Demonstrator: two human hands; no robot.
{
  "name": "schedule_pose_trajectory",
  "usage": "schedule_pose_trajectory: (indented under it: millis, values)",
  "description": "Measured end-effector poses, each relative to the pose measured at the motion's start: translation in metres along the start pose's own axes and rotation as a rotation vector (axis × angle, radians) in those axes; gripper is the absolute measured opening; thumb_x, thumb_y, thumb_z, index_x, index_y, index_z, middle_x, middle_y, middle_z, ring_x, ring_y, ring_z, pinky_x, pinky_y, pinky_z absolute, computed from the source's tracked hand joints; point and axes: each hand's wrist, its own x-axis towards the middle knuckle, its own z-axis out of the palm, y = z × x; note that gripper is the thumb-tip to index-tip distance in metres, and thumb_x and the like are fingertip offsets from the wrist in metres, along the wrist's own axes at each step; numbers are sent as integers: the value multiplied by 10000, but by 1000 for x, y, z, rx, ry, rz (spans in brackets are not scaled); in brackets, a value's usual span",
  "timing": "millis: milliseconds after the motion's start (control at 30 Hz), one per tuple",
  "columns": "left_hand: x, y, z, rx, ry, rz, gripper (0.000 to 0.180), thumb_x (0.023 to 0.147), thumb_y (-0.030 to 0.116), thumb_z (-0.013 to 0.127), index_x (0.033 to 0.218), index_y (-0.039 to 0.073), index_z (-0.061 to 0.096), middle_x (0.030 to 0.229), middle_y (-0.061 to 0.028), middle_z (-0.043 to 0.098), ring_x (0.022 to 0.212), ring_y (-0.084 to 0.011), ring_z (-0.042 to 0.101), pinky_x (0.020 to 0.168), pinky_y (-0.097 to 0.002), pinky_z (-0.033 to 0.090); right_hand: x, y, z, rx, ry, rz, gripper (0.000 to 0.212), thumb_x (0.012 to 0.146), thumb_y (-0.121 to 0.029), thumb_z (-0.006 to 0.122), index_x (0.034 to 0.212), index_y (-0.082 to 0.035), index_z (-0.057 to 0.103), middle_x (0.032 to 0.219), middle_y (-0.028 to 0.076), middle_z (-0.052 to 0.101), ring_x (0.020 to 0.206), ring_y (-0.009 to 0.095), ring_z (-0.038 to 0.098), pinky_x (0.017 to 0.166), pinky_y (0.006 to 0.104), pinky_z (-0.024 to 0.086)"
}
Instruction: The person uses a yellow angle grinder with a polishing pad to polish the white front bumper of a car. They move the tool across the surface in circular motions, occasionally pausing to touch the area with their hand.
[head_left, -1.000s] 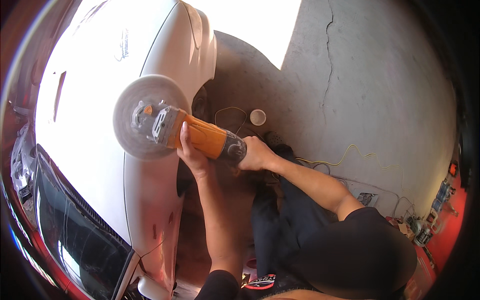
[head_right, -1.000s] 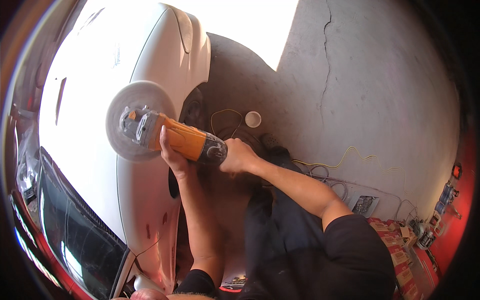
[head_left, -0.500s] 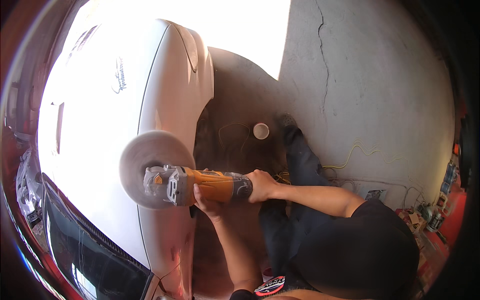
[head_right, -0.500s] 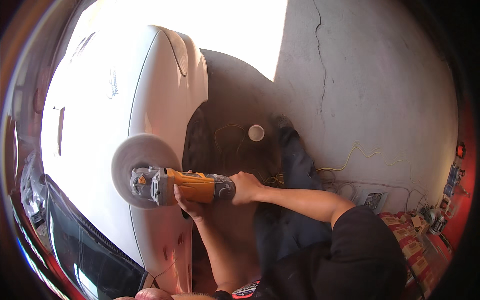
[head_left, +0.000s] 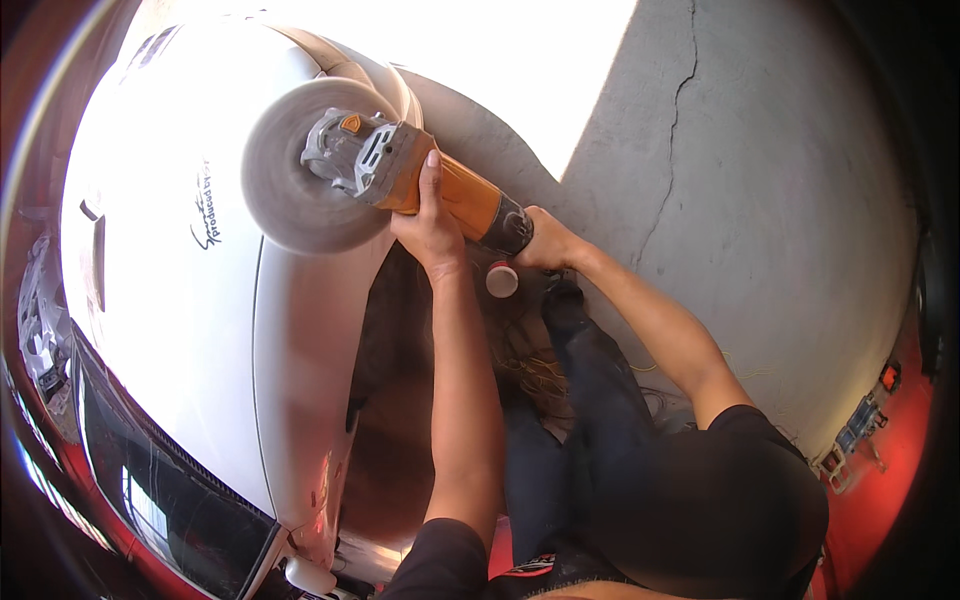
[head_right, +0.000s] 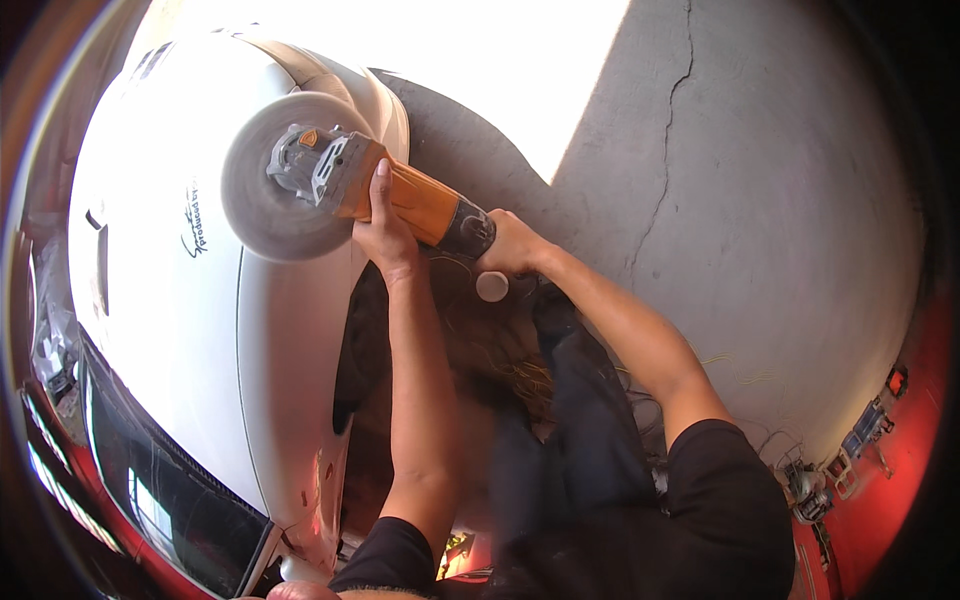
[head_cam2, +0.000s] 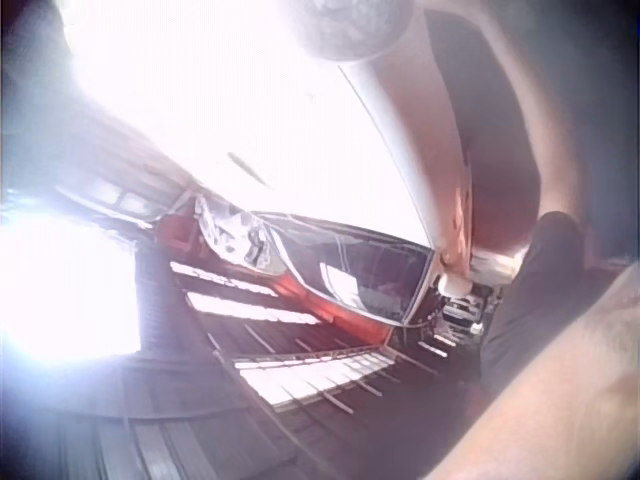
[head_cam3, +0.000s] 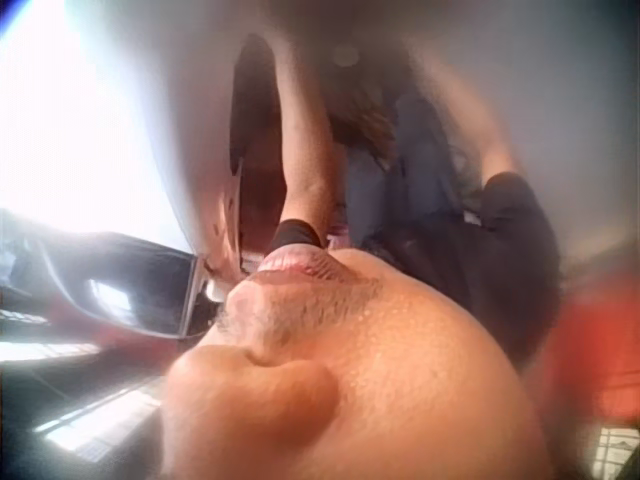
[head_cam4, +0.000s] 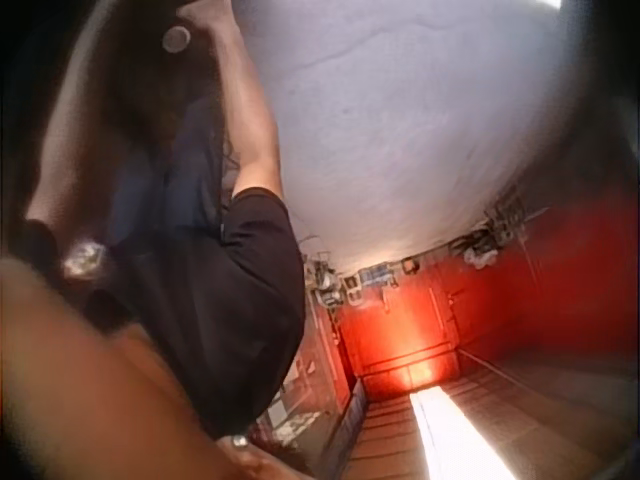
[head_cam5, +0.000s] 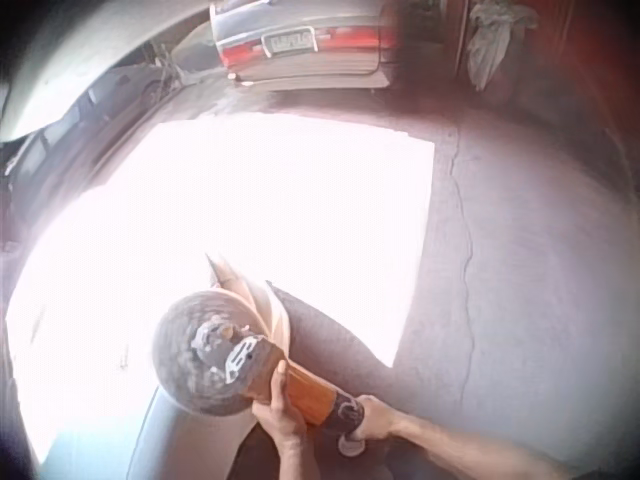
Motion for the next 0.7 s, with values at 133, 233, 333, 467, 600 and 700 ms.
schedule_pose_trajectory:
  millis: [133, 233, 333, 467, 600, 700]
  values:
    - [32, -3, 44, 115, 73, 44, 565, 791, 344, 891, 1129, -74, 719, 1101, -107, 752, 1009, -186, 700, 934, -322, 520, 33, -4, -37, 69, -12, 113, 192, 670, -105, 759, 795, -1, 655, 683, 41, 633, 633, 151, 579, 616, 327, 490]
    - [40, -8, 64, 418, 188, -74, 753, 668, 591, 875, 1096, -13, 741, 1062, -160, 775, 1029, -305, 738, 951, -409, 538, 42, -2, -56, 152, -22, 123, 152, 682, -76, 744, 767, -22, 629, 679, 30, 616, 621, 136, 571, 582, 313, 463]
    - [34, -8, 76, 486, 276, -134, 841, 595, 656, 848, 1040, -45, 721, 1018, -247, 758, 967, -403, 744, 898, -473, 567, 42, 0, -64, 188, -51, 136, 140, 688, -20, 724, 780, -52, 624, 667, 25, 603, 578, 132, 552, 560, 305, 436]
    - [14, -5, 77, 398, 297, -126, 784, 586, 606, 873, 1038, -12, 706, 941, -195, 774, 907, -369, 760, 864, -450, 585, 31, 6, -65, 170, -49, 107, 149, 691, -21, 737, 819, -52, 668, 682, 19, 619, 588, 136, 571, 553, 304, 436]
    - [-20, -7, 48, 321, 256, -88, 732, 618, 572, 893, 1037, 1, 711, 925, -145, 785, 868, -299, 774, 827, -407, 599, 1, 22, -35, 91, 19, 35, 155, 720, -32, 747, 870, -29, 705, 740, 27, 682, 661, 132, 633, 604, 312, 493]
    - [-50, -9, 6, 173, 221, -68, 703, 654, 534, 904, 1049, -9, 699, 965, -146, 785, 889, -270, 773, 824, -389, 600, -24, 36, 5, 43, -3, -118, 182, 742, -47, 767, 912, -7, 717, 807, 40, 733, 743, 117, 671, 668, 320, 532]
